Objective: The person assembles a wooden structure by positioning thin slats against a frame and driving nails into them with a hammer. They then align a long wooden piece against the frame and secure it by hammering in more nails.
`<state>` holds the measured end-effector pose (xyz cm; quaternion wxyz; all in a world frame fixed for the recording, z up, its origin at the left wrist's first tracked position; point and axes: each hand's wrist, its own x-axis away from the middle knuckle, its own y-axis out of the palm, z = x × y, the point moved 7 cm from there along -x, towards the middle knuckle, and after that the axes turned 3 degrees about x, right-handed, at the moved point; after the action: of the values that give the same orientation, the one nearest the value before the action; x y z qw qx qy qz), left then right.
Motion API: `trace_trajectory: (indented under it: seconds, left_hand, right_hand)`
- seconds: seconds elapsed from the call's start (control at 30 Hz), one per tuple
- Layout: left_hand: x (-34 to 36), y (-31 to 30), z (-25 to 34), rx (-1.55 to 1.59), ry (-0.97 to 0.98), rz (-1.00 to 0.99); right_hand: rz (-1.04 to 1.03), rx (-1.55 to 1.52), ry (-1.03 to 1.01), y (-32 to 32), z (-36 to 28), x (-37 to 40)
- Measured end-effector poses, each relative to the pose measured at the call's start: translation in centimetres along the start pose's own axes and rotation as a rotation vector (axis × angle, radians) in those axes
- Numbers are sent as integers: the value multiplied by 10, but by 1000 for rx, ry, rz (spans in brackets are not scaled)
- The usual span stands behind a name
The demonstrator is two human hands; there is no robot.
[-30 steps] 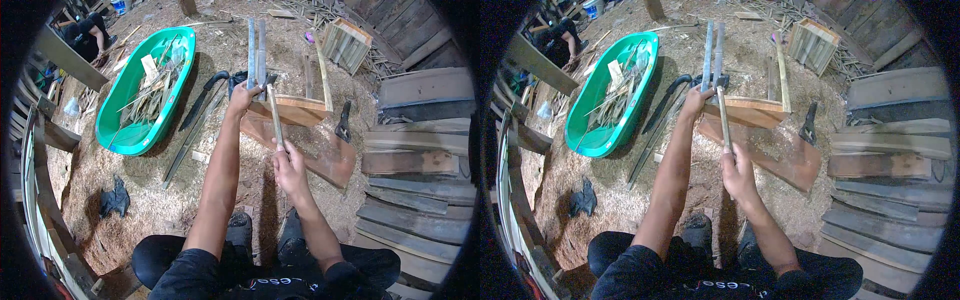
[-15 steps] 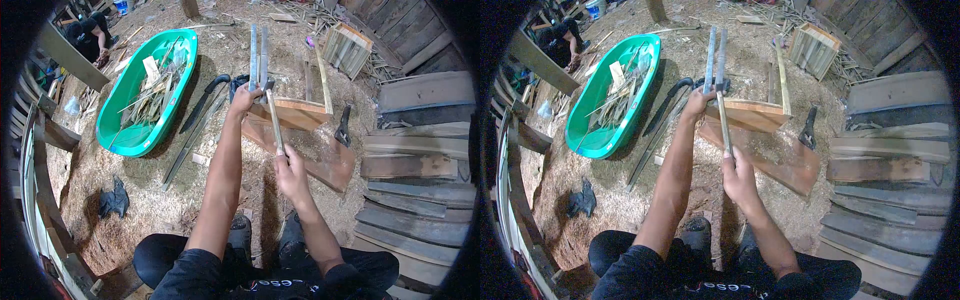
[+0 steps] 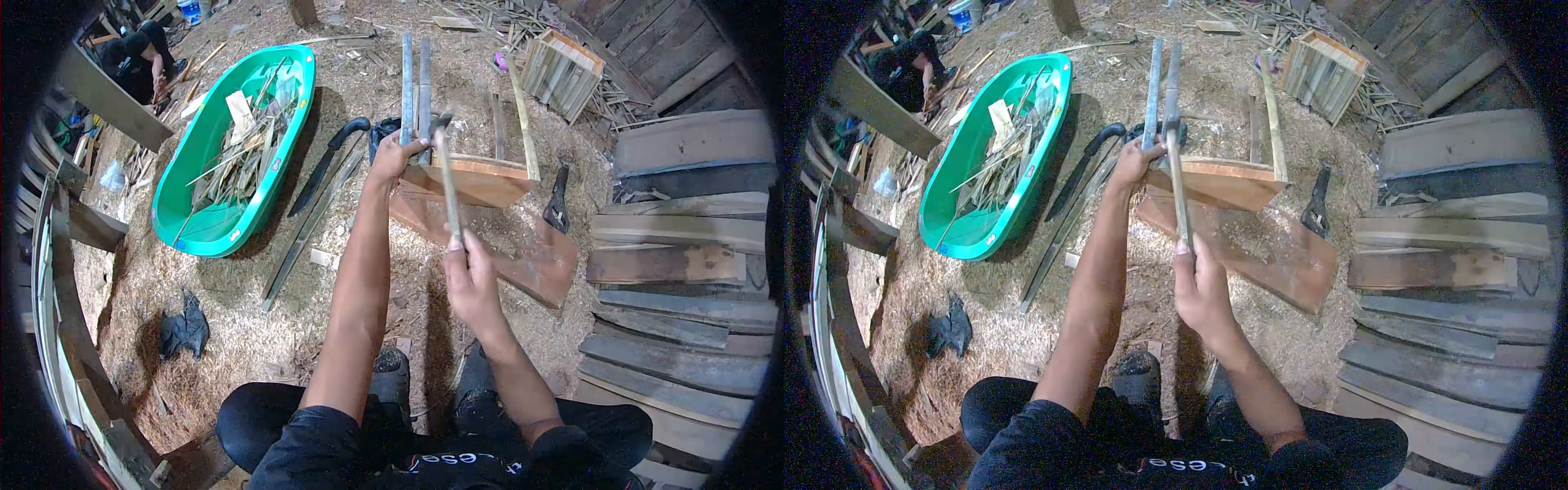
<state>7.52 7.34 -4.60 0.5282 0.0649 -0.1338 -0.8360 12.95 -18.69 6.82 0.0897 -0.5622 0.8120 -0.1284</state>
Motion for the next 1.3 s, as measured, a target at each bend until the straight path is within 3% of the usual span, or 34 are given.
trace_trajectory:
  seconds: [0.1, 0.23, 0.33, 0.47, 0.57, 0.67, 0.8, 0.97, 1.1, 1.17, 1.27, 1.3]
  left_hand:
    - [2, 3, 7, 24, 1, 7]
    - [10, 6, 6, 19, -58, 3]
    - [-10, -2, -8, 17, 34, -26]
    - [9, 6, 4, 22, -26, 1]
    - [1, 4, 1, 71, 10, -22]
    - [14, 11, 19, 59, -15, 29]
    - [-6, 2, -4, 67, -3, -48]
    - [7, 10, 5, 207, -69, 0]
    - [-11, -3, -12, -46, 12, -11]
    - [-4, 3, -1, 43, 8, 1]
    - [7, 8, 7, 62, -32, -7]
    - [3, 5, 0, 39, -22, -1]
  right_hand:
    - [-79, 7, 54, 0, 3, -3]
    - [2, -54, -14, -4, -7, -2]
    - [-82, 244, -82, -1, 8, -13]
    - [-18, 53, 44, -7, -19, 0]
    - [-64, 210, 3, -3, 12, -10]
    - [-29, 77, 24, -7, 3, -8]
    - [-48, 246, -55, -3, 7, -11]
    - [-50, 133, 18, -4, 3, -4]
    - [-44, 162, 11, -4, 12, -8]
    - [-47, 55, 53, -2, 10, -7]
    - [5, 95, -67, -3, 3, -4]
    - [-33, 156, -11, -1, 15, -8]
